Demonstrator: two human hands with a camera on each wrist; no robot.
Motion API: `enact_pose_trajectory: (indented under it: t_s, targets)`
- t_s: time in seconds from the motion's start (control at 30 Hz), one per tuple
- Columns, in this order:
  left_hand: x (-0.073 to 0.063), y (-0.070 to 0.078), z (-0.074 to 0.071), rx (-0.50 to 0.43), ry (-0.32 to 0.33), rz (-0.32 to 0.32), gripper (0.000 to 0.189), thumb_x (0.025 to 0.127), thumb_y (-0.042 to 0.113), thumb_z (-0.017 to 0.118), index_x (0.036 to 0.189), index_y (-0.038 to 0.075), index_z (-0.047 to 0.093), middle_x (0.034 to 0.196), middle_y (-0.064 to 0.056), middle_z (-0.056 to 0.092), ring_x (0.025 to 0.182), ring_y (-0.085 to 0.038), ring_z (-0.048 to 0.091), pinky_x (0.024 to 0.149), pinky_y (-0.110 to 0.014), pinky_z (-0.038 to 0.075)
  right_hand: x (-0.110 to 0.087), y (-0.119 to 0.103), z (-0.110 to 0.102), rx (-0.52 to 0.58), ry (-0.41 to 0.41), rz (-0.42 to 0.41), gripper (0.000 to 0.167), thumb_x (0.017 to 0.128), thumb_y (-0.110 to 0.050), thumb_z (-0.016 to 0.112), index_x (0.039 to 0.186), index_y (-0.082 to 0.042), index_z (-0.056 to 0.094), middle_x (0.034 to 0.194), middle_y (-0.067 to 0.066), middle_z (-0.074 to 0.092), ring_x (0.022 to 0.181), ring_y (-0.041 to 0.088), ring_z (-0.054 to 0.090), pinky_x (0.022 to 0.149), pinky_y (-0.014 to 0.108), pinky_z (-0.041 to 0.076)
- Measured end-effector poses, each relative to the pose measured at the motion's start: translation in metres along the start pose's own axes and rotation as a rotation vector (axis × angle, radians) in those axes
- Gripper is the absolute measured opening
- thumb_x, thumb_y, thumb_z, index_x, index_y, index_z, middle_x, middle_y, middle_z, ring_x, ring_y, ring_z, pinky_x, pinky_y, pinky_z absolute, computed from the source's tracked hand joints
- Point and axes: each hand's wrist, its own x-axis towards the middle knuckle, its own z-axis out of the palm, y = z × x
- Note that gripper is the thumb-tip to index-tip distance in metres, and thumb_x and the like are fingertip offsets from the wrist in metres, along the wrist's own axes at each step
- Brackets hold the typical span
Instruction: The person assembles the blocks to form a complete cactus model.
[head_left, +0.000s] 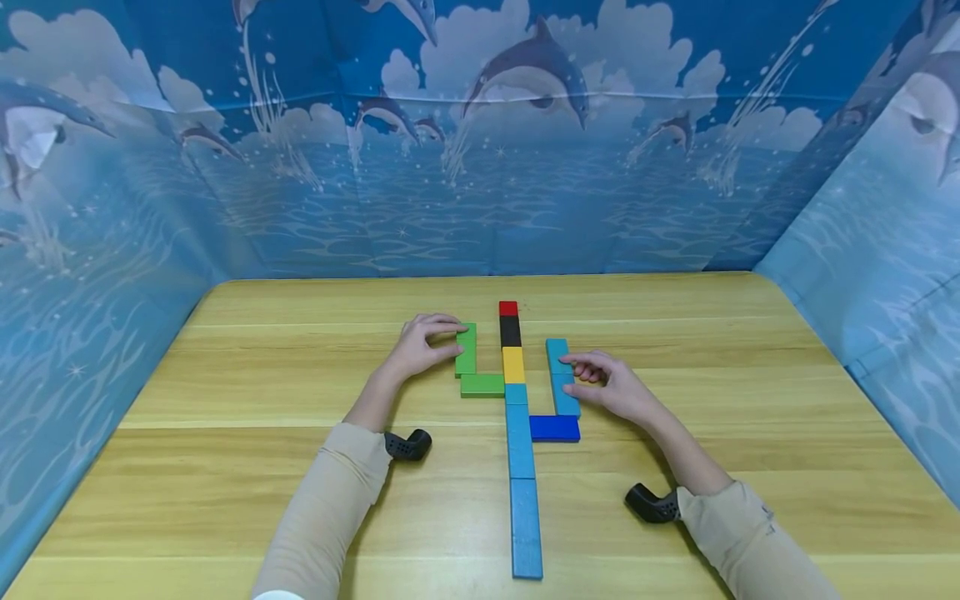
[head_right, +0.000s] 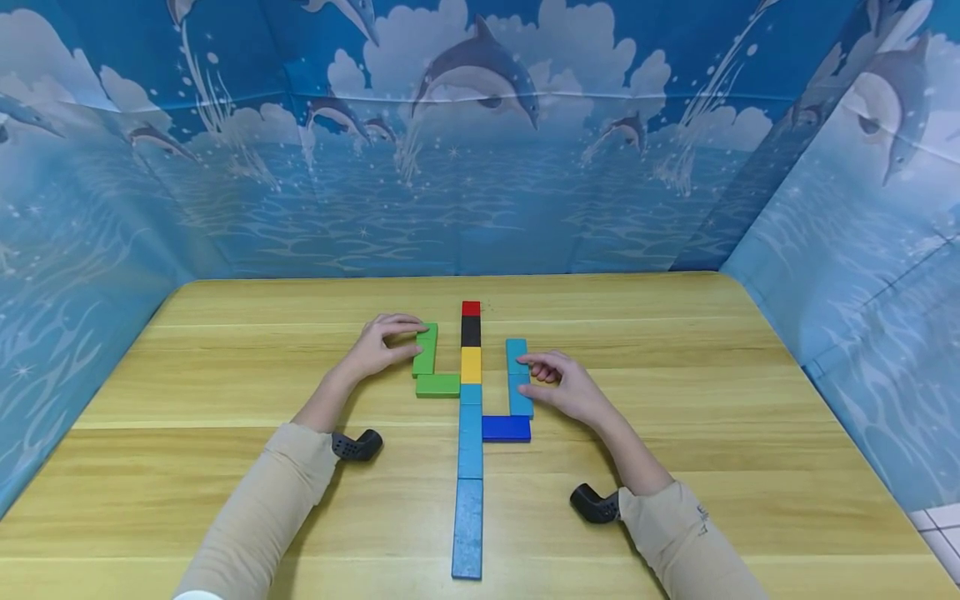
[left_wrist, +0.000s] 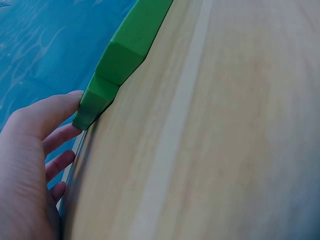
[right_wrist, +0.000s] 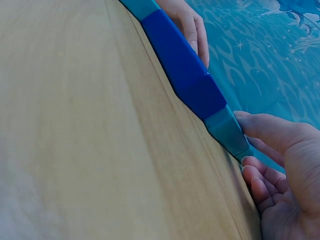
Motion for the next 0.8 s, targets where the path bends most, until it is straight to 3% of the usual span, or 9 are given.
enact_pose_trajectory:
  t_s: [0.13,0.27,0.37,0.47,0.57,0.67,0.8]
  targets:
    - [0.0,-0.001,-0.001,-0.016,0.001,0.002,0.037,0.083,0.024,0.067,0.118,0.011,0.063,0.125,-0.008,0.054,0.122,-0.029,0.038,0.105,-0.052,0.013,0.001,0.0,0.0,0.004,-0.001,0.001,0.043,0.083,-0.018,0.068,0.122,-0.004,0.056,0.096,0.012,0.049,0.084,0.024,0.042,0.07,0.023,0.037]
    - [0.0,-0.001,-0.001,-0.15,0.067,0.014,0.038,0.083,0.019,0.068,0.118,0.007,0.062,0.124,-0.01,0.053,0.12,-0.028,0.041,0.105,-0.05,0.02,0.001,0.0,0.0,0.01,-0.004,-0.003,0.043,0.083,-0.017,0.068,0.122,-0.004,0.056,0.096,0.012,0.049,0.084,0.024,0.042,0.07,0.023,0.036]
    - [-0.006,0.015,-0.01,-0.276,0.131,-0.007,0.039,0.083,0.012,0.068,0.118,-0.001,0.059,0.124,-0.016,0.052,0.119,-0.032,0.042,0.101,-0.051,0.027,0.002,-0.001,0.0,0.018,-0.009,-0.014,0.043,0.083,-0.017,0.068,0.123,-0.003,0.055,0.096,0.013,0.05,0.084,0.024,0.042,0.07,0.023,0.037]
    - [-0.011,0.029,-0.022,-0.312,0.19,-0.044,0.038,0.083,0.009,0.067,0.118,-0.005,0.058,0.124,-0.019,0.051,0.118,-0.035,0.043,0.099,-0.055,0.029,0.002,0.0,0.0,0.039,-0.006,-0.015,0.043,0.084,-0.016,0.066,0.124,-0.004,0.055,0.096,0.012,0.05,0.084,0.023,0.043,0.07,0.023,0.038]
    - [-0.012,0.026,-0.03,-0.271,0.247,-0.062,0.038,0.083,0.011,0.067,0.118,-0.002,0.058,0.124,-0.017,0.052,0.117,-0.034,0.043,0.098,-0.057,0.028,0.002,0.001,-0.003,0.085,-0.002,0.006,0.044,0.085,-0.017,0.065,0.125,-0.004,0.053,0.097,0.013,0.05,0.083,0.02,0.045,0.07,0.021,0.04]
    - [-0.016,0.021,-0.042,-0.155,0.294,-0.067,0.04,0.082,0.017,0.068,0.118,0.003,0.059,0.124,-0.013,0.053,0.119,-0.032,0.042,0.103,-0.056,0.02,0.002,-0.003,-0.01,0.125,-0.034,0.026,0.048,0.087,-0.017,0.063,0.13,-0.003,0.047,0.101,0.015,0.05,0.085,0.02,0.046,0.071,0.022,0.041]
    - [-0.031,0.029,-0.067,0.049,0.336,-0.106,0.042,0.082,0.025,0.068,0.12,0.009,0.059,0.126,-0.013,0.052,0.123,-0.034,0.037,0.104,-0.057,0.011,0.005,-0.017,-0.034,-0.021,-0.037,-0.048,0.055,0.086,-0.013,0.063,0.135,-0.002,0.04,0.11,0.019,0.049,0.095,0.027,0.046,0.079,0.035,0.041]
